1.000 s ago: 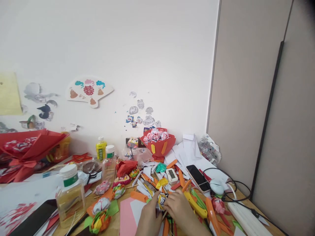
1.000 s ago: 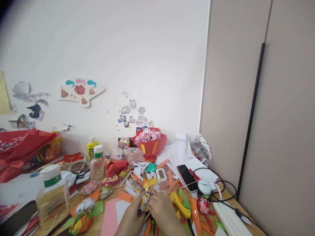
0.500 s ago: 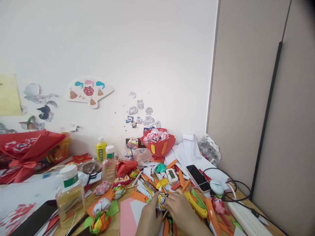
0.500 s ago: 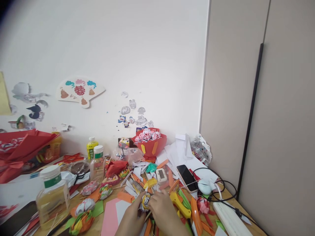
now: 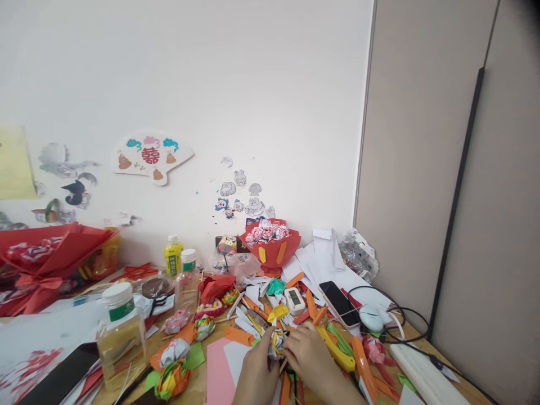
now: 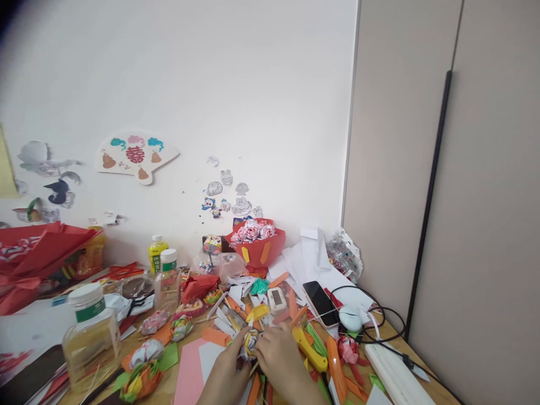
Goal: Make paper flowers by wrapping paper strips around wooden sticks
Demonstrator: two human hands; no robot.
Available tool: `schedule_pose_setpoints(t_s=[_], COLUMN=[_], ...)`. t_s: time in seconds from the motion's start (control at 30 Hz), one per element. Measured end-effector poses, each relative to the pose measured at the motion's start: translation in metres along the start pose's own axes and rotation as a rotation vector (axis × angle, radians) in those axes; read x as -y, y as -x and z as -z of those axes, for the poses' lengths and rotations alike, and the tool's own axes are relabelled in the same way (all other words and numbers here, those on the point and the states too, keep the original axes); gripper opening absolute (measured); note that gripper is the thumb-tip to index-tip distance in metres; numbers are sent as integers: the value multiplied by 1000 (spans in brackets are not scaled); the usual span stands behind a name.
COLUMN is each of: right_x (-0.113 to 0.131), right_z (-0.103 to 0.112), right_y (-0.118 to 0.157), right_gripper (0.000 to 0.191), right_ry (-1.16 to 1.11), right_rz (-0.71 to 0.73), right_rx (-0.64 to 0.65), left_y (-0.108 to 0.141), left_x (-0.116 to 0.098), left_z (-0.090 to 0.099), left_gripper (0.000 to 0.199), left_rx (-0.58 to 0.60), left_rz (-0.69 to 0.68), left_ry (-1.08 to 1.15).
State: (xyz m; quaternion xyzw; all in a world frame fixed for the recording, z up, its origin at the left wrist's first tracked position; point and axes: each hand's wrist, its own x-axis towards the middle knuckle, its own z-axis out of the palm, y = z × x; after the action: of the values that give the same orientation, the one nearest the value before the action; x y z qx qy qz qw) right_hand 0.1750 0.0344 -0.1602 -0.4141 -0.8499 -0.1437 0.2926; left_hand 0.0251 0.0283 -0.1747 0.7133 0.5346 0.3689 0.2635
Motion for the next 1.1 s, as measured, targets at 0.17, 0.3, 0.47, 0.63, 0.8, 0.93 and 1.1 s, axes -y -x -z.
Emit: schedule_pose_setpoints(t_s=[0.17,0.3,0.47,0.63,0.8,0.93,1.1], right_x=[0,-1,0,0,0,1,1], right_z=[4,4,3,3,3,7,10], right_y=[2,2,1,-1,-1,1,-1], right_gripper=[14,16,18,15,14,14,16], right_ry=[-20,-16,6,24,-2,-68,-84], right_rz=[-5,19,41,40,20,-11,-45], right_rx=[33,38,20,20,17,38,76], left_y=[0,-1,0,-1,0,0,-1], left_x=[3,4,2,1,3,2,4], left_z=[-2,-2,-1,0,-1,-1,-2], left_gripper=[60,60,61,62,61,62,62], left_rx=[-11,-10,-1,13,4,-12,-13], left_rz=[5,8,10,19,-18,-12,-14], left_ry=[4,15,3,-23,-17,-9,-27])
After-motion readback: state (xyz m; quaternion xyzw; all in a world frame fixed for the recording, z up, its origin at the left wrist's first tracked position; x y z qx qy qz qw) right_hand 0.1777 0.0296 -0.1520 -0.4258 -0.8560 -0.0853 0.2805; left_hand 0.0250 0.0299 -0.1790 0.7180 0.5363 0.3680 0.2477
